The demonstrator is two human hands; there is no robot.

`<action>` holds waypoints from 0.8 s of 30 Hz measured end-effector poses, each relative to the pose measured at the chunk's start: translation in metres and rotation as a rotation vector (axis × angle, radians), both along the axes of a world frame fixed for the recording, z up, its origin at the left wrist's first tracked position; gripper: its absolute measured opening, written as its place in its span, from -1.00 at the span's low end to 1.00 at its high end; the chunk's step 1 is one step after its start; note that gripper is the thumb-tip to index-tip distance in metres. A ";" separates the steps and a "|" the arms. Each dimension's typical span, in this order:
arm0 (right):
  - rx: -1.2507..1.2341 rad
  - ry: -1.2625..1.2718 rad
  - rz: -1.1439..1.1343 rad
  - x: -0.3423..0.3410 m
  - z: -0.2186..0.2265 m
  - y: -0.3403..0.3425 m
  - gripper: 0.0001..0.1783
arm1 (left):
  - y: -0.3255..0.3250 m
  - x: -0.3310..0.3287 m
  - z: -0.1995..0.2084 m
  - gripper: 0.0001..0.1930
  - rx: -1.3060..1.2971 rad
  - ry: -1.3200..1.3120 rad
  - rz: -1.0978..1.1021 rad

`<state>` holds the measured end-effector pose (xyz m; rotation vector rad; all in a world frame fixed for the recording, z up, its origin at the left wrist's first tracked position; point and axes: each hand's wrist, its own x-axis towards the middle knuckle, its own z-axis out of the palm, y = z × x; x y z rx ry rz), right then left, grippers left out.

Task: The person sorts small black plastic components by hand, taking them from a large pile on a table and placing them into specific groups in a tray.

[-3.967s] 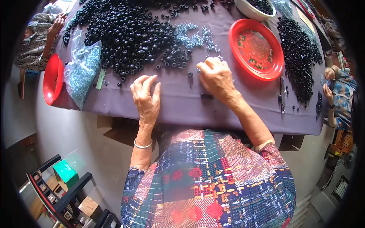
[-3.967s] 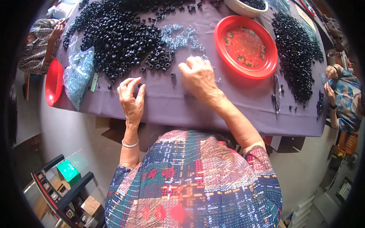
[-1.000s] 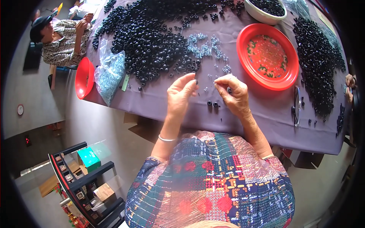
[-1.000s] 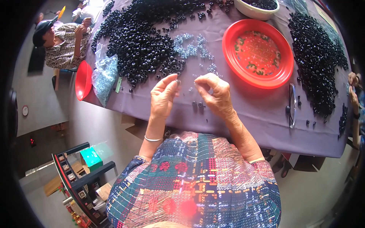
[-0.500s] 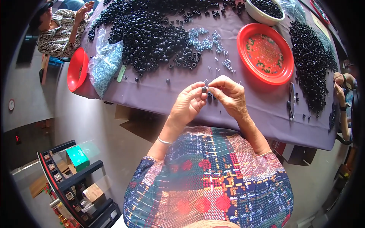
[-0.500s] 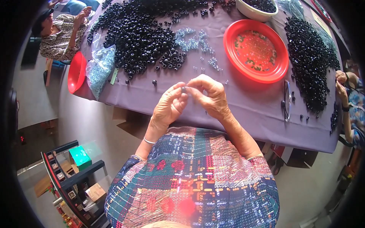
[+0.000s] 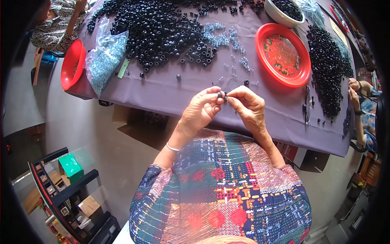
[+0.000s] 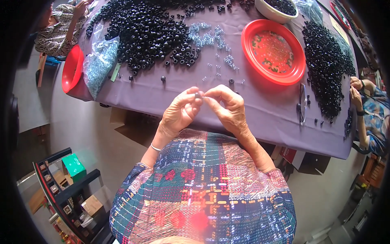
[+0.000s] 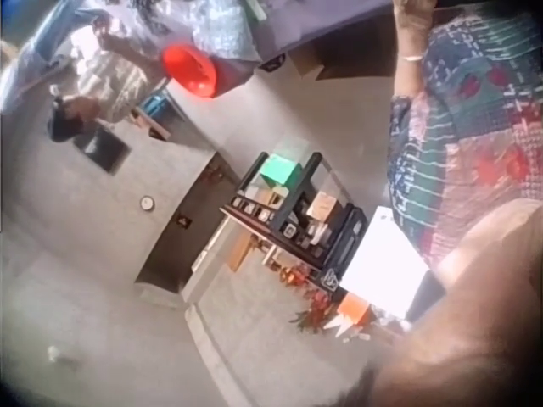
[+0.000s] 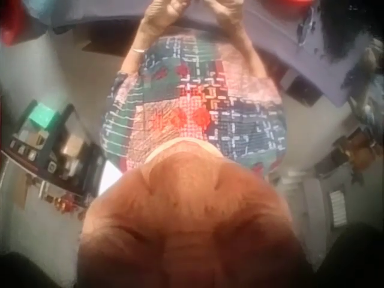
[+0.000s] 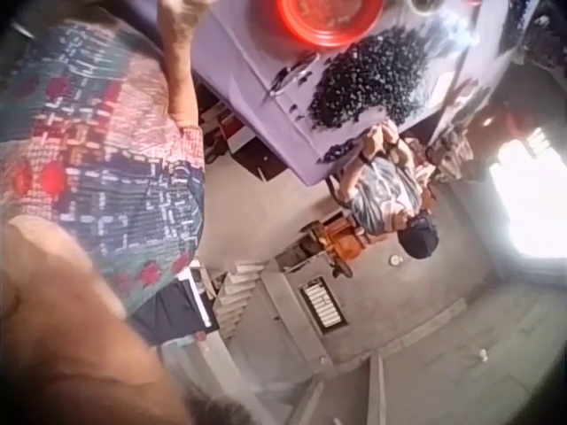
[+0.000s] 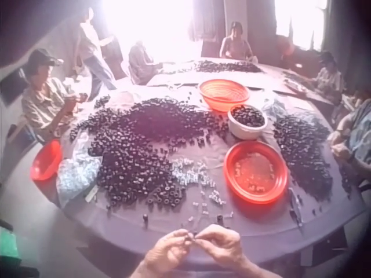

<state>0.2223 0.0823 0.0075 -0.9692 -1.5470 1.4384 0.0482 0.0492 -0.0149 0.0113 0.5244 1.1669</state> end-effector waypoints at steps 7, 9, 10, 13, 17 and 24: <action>0.073 -0.017 -0.120 -0.007 -0.001 0.000 -0.92 | -0.003 0.006 0.002 -0.80 -0.084 -0.070 -0.035; 0.088 -0.023 -0.119 -0.006 -0.002 0.000 -0.92 | -0.002 0.009 0.003 -0.80 -0.091 -0.053 -0.030; 0.090 -0.051 -0.115 -0.006 -0.002 0.000 -0.91 | -0.002 0.009 0.002 -0.80 -0.095 -0.032 -0.028; 0.137 -0.110 -0.113 -0.006 -0.001 0.003 -0.89 | -0.001 0.007 -0.004 -0.79 -0.067 -0.036 -0.055; 0.195 -0.139 -0.104 -0.006 -0.004 0.005 -0.88 | 0.001 0.009 -0.002 -0.82 -0.047 0.075 -0.044; 0.188 -0.103 -0.032 -0.001 -0.009 0.010 -0.88 | 0.001 0.008 -0.007 -0.81 0.025 0.121 -0.083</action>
